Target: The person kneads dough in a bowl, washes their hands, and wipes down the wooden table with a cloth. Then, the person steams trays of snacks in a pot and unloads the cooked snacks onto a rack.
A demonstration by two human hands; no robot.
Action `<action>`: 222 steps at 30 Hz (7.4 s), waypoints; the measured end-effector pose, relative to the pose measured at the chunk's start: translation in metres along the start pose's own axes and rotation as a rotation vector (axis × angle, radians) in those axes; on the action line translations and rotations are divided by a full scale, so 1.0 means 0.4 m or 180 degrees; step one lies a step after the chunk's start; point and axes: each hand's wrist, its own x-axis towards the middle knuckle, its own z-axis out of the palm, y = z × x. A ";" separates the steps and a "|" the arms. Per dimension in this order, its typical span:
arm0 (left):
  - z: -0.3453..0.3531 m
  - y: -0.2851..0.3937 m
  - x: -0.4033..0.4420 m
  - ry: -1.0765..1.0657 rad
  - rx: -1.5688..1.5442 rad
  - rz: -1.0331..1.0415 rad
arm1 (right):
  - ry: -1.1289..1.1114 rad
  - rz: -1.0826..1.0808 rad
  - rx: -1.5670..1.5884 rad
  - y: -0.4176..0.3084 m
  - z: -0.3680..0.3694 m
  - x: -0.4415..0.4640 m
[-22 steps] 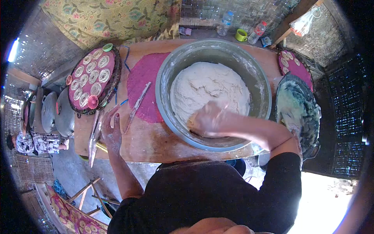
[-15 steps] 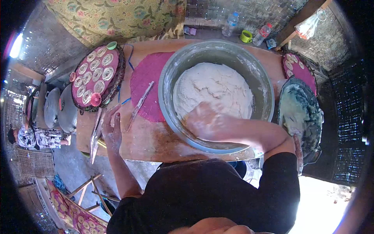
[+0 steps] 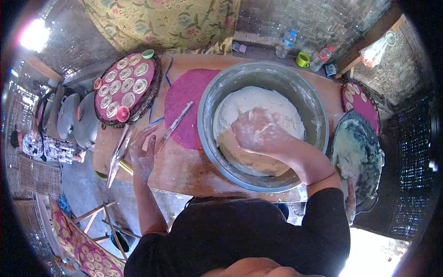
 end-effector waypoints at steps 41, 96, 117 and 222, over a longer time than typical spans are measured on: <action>-0.049 0.040 -0.080 0.0107 -0.0020 -0.0079 | -0.1331 0.1190 0.1285 0.146 -0.036 0.172; -0.022 -0.059 -0.113 0.0136 -0.0025 -0.0112 | -0.1549 0.2549 0.0673 0.346 0.186 0.072; -0.004 -0.074 -0.093 0.0132 -0.0120 0.0004 | -0.1397 0.3127 0.0730 0.424 0.188 -0.095; -0.012 -0.099 -0.179 -0.0162 -0.0236 -0.0121 | -0.4126 0.1853 0.0560 0.131 0.096 -0.278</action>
